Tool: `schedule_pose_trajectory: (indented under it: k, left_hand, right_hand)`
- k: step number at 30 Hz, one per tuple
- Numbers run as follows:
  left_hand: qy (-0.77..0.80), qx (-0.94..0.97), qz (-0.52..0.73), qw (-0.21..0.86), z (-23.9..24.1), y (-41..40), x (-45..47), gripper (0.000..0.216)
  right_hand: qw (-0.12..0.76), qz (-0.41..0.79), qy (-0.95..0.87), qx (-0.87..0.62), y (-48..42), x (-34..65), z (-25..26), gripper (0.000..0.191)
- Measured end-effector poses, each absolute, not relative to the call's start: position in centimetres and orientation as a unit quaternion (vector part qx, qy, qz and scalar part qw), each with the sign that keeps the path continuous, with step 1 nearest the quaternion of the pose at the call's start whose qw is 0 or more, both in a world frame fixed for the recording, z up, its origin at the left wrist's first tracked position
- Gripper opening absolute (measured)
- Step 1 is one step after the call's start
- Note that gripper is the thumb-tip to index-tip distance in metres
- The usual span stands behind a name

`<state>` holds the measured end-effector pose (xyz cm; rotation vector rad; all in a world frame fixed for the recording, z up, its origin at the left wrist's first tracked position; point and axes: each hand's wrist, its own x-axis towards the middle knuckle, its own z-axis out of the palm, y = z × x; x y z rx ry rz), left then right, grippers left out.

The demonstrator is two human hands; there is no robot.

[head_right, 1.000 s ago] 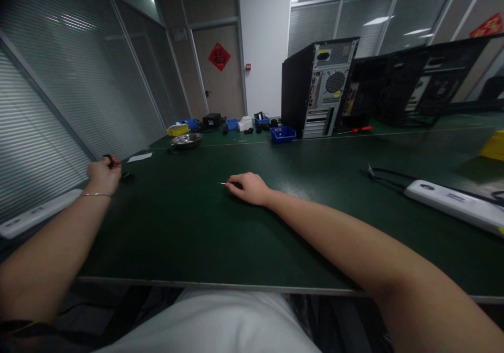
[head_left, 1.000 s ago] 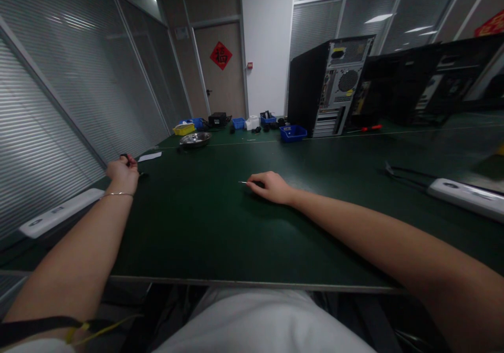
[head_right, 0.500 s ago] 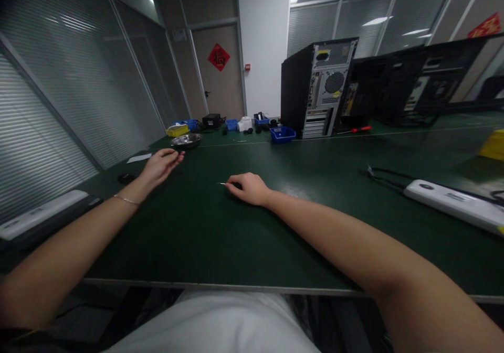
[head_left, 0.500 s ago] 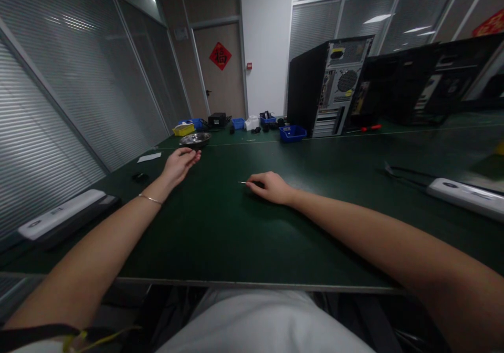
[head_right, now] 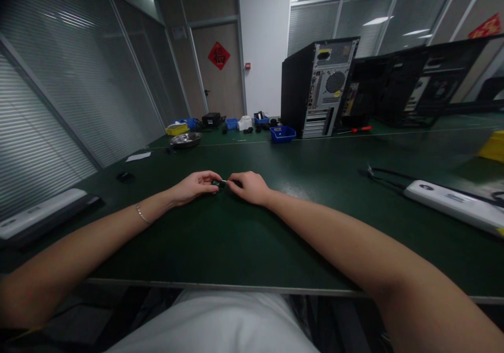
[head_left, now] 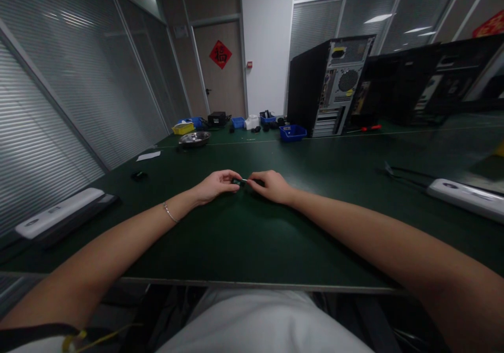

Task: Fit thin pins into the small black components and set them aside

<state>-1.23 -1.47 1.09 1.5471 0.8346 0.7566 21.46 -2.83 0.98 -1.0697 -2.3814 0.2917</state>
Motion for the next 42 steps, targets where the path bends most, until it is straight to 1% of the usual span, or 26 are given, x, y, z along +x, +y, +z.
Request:
schedule_pose_trajectory:
  k: [6, 9, 14, 18, 23, 29, 34, 42]
  left_hand:
    - [0.359, 0.628, 0.342, 0.599, 1.6, -1.8, -1.0, 0.042]
    - [0.369, 0.606, 0.348, 0.613, 1.7, -1.9, -1.0, 0.038]
    - [0.336, 0.582, 0.353, 0.651, 1.5, -1.6, -1.2, 0.030]
    - [0.323, 0.585, 0.352, 0.656, 1.4, -1.4, -1.5, 0.027]
    - [0.328, 0.609, 0.365, 0.623, 1.2, -1.4, -1.5, 0.045]
    - [0.338, 0.654, 0.347, 0.580, 0.8, -1.3, -1.2, 0.037]
    - [0.346, 0.710, 0.324, 0.521, 0.7, -1.2, -1.3, 0.043]
    - [0.362, 0.743, 0.306, 0.473, 1.0, -1.3, -1.5, 0.045]
  right_hand:
    - [0.252, 0.103, -0.878, -0.393, -2.7, 21.4, 0.9, 0.030]
    - [0.251, 0.103, -0.883, -0.384, -2.6, 21.4, 0.8, 0.030]
    - [0.250, 0.100, -0.886, -0.377, -2.5, 21.5, 0.7, 0.029]
    - [0.248, 0.096, -0.889, -0.372, -2.6, 21.5, 0.8, 0.029]
    - [0.249, 0.097, -0.887, -0.378, -2.8, 21.4, 0.9, 0.030]
    - [0.258, 0.092, -0.880, -0.387, -2.7, 21.4, 0.7, 0.029]
    - [0.265, 0.084, -0.877, -0.393, -2.6, 21.3, 0.6, 0.030]
    - [0.265, 0.092, -0.874, -0.397, -2.6, 21.3, 0.6, 0.031]
